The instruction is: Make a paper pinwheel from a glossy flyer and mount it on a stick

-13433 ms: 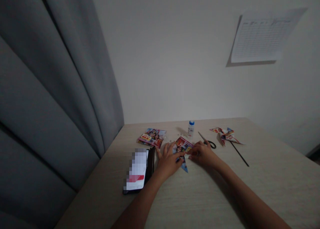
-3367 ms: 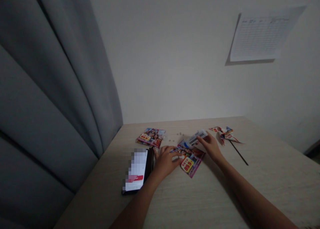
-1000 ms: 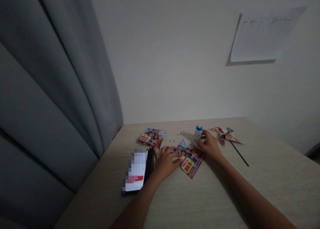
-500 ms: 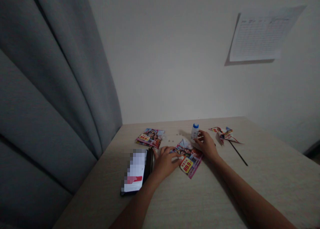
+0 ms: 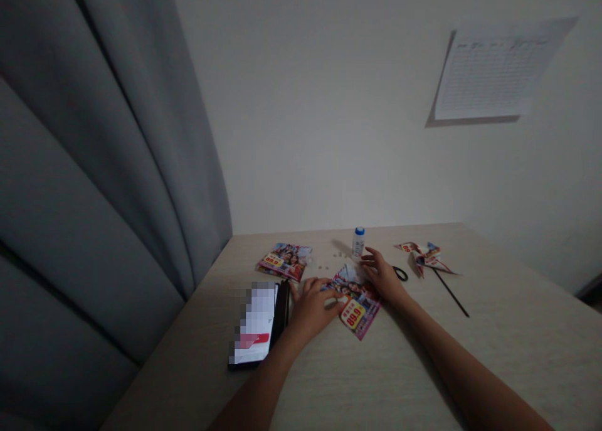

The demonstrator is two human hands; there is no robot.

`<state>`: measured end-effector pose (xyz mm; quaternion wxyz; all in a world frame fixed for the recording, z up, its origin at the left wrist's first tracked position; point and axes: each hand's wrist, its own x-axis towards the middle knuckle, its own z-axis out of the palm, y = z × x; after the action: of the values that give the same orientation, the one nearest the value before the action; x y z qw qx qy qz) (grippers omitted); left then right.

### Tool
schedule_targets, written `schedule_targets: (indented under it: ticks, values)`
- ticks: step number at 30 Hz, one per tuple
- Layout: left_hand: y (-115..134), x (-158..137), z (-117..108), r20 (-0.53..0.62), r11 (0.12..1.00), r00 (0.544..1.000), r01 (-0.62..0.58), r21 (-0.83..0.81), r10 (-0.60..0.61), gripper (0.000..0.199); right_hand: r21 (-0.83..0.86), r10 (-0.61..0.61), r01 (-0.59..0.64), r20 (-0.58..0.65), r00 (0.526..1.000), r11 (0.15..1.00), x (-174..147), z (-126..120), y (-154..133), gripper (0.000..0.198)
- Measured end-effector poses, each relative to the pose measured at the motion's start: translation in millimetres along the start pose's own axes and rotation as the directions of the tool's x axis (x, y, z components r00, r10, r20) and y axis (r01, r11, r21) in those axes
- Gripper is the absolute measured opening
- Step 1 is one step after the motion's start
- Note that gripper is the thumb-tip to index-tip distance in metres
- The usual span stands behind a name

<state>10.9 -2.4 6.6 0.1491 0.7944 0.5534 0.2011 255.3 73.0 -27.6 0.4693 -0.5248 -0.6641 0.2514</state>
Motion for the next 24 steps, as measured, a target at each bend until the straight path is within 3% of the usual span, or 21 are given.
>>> schedule_targets:
  ticks: [10, 13, 19, 24]
  values:
    - [-1.6, 0.6, 1.3, -0.012, 1.000, 1.000, -0.014, -0.007, 0.014, 0.017, -0.102, -0.034, 0.035, 0.006, 0.999, 0.994, -10.4, -11.1, -20.8, 0.040]
    - [-1.1, 0.0, 1.0, -0.019, 1.000, 1.000, -0.019, 0.001, 0.019, 0.018, -0.229, -0.103, 0.133, 0.138, 0.985, 0.964, -14.7, -18.4, -30.0, 0.025]
    - [-2.9, -0.1, 2.3, -0.022, 1.000, 0.999, -0.026, -0.008, 0.026, 0.020, -0.358, -0.030, 0.170, 0.363, 0.931, 0.918, -21.5, -29.7, -52.2, 0.012]
    - [-3.3, -0.1, 3.3, -0.030, 1.000, 0.999, -0.019, -0.010, 0.018, 0.020, -0.405, 0.053, 0.209, 0.547, 0.835, 0.890, -30.5, -32.8, -65.1, 0.009]
